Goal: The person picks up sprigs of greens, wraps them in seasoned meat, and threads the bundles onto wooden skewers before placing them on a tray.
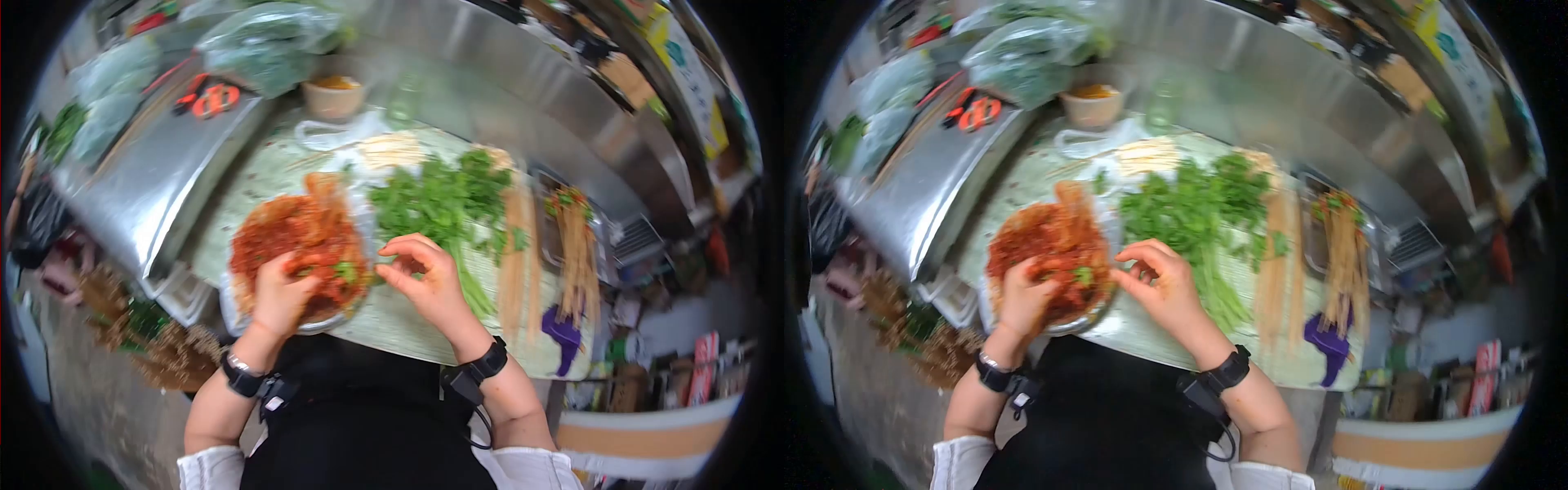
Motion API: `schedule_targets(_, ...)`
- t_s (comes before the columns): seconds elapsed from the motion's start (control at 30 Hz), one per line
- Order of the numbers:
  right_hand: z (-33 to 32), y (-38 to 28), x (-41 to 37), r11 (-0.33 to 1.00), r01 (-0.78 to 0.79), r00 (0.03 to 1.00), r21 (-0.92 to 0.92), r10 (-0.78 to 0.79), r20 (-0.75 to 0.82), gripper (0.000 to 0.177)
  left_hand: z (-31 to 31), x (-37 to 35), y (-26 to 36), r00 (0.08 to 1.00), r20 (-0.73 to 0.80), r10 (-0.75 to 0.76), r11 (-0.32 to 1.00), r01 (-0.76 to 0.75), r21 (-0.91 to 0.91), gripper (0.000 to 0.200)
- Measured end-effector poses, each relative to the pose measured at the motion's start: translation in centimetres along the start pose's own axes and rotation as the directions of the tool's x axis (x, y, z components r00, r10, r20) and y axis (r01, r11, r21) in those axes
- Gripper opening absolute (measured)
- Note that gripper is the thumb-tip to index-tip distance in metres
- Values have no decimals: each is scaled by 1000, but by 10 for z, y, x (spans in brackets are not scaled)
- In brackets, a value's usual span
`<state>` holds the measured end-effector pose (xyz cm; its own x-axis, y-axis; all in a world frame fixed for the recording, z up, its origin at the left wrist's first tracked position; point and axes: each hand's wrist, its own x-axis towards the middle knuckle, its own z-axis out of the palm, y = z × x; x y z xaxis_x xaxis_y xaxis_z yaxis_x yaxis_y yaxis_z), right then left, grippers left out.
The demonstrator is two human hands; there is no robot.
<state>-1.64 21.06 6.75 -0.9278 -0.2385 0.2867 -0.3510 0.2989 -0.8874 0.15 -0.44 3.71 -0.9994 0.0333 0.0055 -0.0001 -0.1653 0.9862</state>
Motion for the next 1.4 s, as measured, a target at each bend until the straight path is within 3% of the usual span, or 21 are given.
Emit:
schedule_targets(0.07,-37,26,-13,979,-196,971,65,202,-124,13,0,2,-7,998,-64,2,1000,-2,1,15)
schedule_targets(0.13,-95,64,-28,953,-284,915,-108,236,-327,13,-4,4,-18,996,-80,28,1000,-28,-8,21)
schedule_targets(0.17,-122,67,-34,887,-354,892,-298,224,-392,12,-4,4,-16,997,-76,27,1000,-27,-1,25)
schedule_targets(0.23,-174,93,-52,590,-442,877,-676,129,-462,13,-3,5,-20,995,-100,7,998,-14,-68,25)
schedule_targets(0.3,-203,106,-58,253,-558,809,-790,380,-449,15,-2,6,-20,996,-85,-2,995,-6,-98,24)
schedule_targets(0.33,-207,109,-59,250,-562,807,-789,378,-454,15,-2,6,-20,996,-93,2,994,-12,-112,24)
schedule_targets(0.4,-211,115,-58,320,-654,709,-685,574,-409,14,0,4,-17,997,-82,-1,988,-11,-157,24)
schedule_targets(0.43,-213,117,-58,322,-657,708,-682,575,-410,14,1,3,-16,997,-79,-2,988,-11,-153,24)
schedule_targets(0.5,-217,119,-57,426,-811,579,-401,683,-445,15,1,3,-15,995,-102,0,992,-13,-128,23)
schedule_targets(0.53,-220,119,-58,428,-811,580,-399,683,-444,15,-1,4,-17,995,-102,1,992,-14,-125,23)
schedule_targets(0.6,-223,115,-61,568,-811,570,-142,710,-413,15,-3,6,-22,994,-106,13,995,-23,-94,22)
schedule_targets(0.73,-224,93,-63,620,-784,576,-28,711,-403,13,0,6,-18,996,-89,-23,994,13,-109,21)
schedule_targets(0.83,-221,75,-55,719,-694,675,35,667,-316,12,-6,6,-22,993,-104,-52,988,37,-147,22)
schedule_targets(0.9,-205,54,-47,780,-565,722,268,625,-297,13,-10,8,-30,985,-170,-8,991,-15,-136,21)
schedule_targets(0.93,-191,42,-41,779,-566,729,271,626,-278,13,-15,10,-37,985,-172,-10,985,-20,-172,23)
schedule_targets(0.97,-171,31,-36,813,-464,775,351,564,-283,13,-16,12,-38,981,-193,-11,987,-21,-162,23)
schedule_targets(1.0,-151,22,-33,828,-361,814,429,504,-289,14,-11,13,-36,977,-211,-34,960,-27,-280,25)
schedule_targets(1.03,-128,14,-30,819,-372,821,438,510,-256,14,-6,13,-32,971,-232,-57,919,-39,-392,26)
schedule_targets(1.1,-80,3,-25,827,-191,879,529,384,-283,14,7,10,-17,972,-226,-58,873,-61,-484,28)
schedule_targets(1.23,-1,-7,-24,787,-121,920,604,317,-229,14,18,10,-11,967,-215,-137,738,-45,-673,26)
schedule_targets(1.4,35,-16,-30,733,-181,938,655,329,-108,13,11,9,-9,965,-224,-140,731,-52,-680,27)
